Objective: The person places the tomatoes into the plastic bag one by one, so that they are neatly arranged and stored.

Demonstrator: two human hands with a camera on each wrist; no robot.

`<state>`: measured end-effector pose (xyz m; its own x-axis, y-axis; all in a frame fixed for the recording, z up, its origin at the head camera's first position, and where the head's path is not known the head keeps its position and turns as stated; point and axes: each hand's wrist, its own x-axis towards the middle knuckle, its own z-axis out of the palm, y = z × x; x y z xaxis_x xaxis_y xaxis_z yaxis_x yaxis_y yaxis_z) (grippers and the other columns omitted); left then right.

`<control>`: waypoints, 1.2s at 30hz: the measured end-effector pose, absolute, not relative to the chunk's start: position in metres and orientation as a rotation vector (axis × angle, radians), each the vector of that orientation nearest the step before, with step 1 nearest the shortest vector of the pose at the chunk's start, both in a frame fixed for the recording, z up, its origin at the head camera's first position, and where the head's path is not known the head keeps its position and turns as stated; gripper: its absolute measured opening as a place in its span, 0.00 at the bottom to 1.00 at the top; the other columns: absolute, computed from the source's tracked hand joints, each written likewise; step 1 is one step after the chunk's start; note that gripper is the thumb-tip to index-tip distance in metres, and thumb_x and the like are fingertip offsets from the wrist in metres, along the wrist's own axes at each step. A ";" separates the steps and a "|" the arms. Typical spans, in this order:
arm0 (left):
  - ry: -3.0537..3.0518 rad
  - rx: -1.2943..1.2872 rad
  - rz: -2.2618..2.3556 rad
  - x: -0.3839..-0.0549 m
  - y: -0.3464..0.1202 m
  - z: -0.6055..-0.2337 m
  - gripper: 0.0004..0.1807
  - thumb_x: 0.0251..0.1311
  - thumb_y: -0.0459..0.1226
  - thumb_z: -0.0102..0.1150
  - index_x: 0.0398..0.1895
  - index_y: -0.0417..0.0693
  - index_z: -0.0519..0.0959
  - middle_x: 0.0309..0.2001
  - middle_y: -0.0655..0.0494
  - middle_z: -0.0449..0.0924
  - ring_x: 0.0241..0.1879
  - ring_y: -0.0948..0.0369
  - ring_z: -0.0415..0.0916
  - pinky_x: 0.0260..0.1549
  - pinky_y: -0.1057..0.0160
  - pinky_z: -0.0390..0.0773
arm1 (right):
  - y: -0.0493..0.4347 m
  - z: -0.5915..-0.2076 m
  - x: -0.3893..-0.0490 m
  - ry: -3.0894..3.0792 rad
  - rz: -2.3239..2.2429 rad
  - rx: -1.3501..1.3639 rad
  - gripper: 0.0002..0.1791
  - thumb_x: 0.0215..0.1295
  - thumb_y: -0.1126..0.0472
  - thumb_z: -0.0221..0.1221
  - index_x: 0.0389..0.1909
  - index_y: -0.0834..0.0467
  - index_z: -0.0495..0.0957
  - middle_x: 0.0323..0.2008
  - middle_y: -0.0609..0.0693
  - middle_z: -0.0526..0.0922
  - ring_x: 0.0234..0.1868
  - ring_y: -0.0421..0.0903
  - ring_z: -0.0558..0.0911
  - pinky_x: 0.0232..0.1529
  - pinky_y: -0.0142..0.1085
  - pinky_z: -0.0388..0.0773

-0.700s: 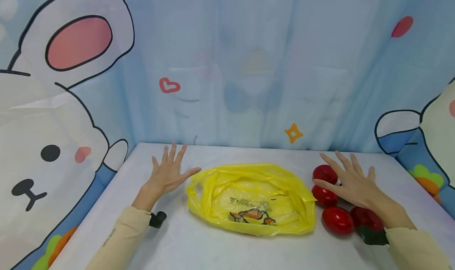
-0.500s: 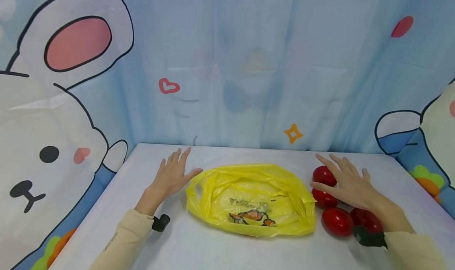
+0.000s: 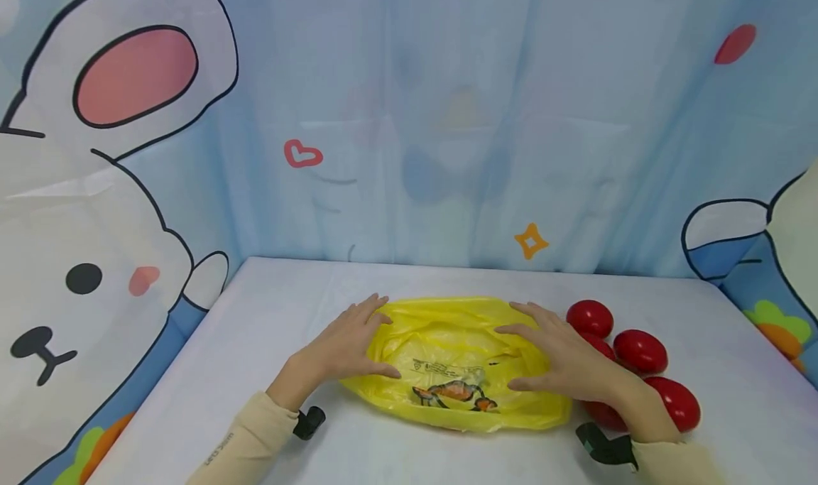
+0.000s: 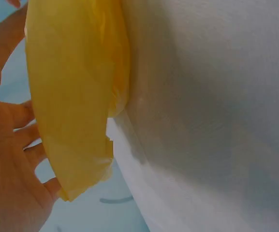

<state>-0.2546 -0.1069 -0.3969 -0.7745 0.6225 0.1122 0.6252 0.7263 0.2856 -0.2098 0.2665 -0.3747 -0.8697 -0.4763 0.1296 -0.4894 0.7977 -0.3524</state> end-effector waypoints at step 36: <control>-3.164 -0.968 -0.261 -0.250 -0.114 -0.408 0.63 0.48 0.60 0.80 0.81 0.39 0.58 0.83 0.44 0.52 0.82 0.43 0.44 0.78 0.40 0.50 | 0.269 -0.387 -0.211 -3.315 0.410 0.568 0.55 0.36 0.53 0.86 0.70 0.59 0.72 0.72 0.65 0.68 0.70 0.67 0.67 0.60 0.64 0.77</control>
<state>-0.2500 -0.1141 -0.4077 -0.8154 0.5657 -0.1232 0.5378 0.8189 0.2004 -0.2108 0.2692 -0.3868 -0.9143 -0.3527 -0.1993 -0.2935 0.9158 -0.2741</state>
